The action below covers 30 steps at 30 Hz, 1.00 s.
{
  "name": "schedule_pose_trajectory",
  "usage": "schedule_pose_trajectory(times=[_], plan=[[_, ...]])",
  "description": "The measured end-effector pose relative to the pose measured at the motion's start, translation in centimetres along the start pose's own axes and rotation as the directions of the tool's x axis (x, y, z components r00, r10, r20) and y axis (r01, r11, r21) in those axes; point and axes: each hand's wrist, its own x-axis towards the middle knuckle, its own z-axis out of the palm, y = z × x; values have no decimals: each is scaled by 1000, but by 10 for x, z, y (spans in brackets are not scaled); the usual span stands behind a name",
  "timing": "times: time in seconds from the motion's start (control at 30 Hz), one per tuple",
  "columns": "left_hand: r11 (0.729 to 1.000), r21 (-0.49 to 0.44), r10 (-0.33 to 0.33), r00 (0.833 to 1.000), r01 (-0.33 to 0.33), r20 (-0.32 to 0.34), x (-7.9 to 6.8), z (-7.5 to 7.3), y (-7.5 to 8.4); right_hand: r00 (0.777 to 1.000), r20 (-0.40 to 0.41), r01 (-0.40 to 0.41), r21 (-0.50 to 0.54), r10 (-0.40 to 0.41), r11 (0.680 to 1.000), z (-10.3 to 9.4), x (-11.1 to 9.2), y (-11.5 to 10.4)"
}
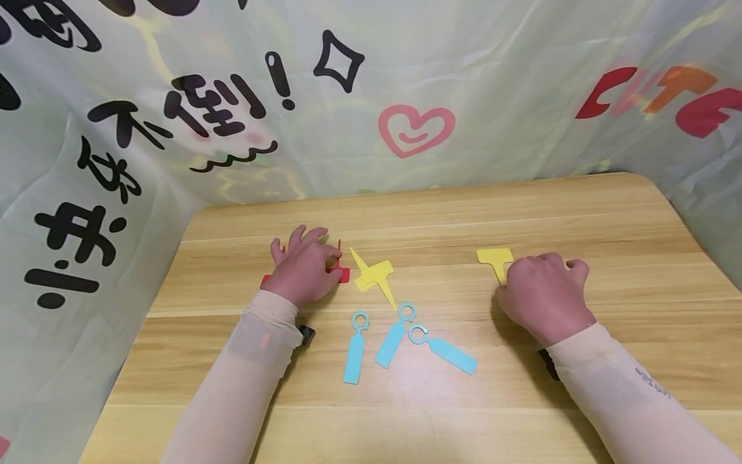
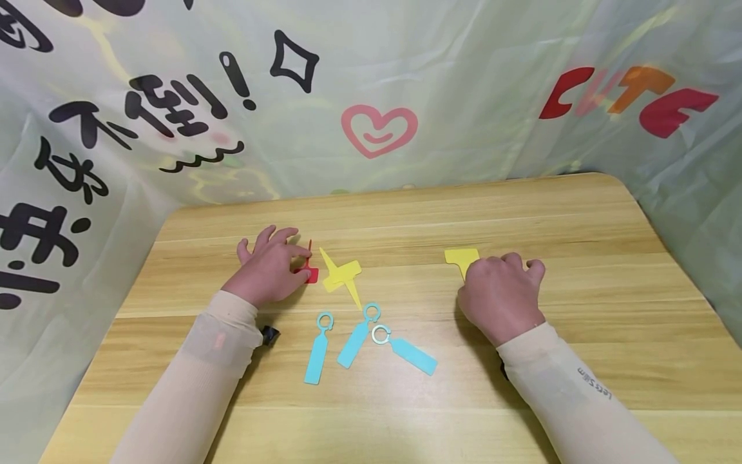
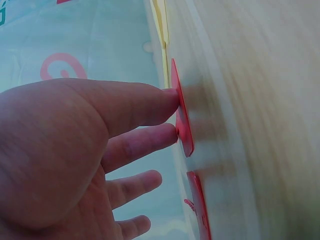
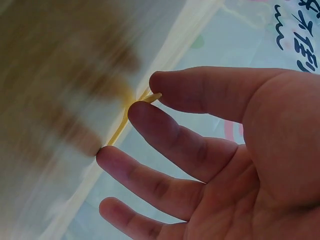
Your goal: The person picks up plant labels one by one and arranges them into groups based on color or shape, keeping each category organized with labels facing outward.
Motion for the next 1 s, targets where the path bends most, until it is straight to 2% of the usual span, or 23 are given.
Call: schedule_pose_trajectory(times=[0.3, 1.0], plan=[[1000, 5, 1, 1000, -1, 0, 0, 1, 0, 1000, 26, -7, 13, 7, 1000, 0, 0, -1], [1000, 2, 6, 1000, -6, -5, 1, 1, -1, 1000, 1, 1, 7, -1, 1000, 0, -1, -3]])
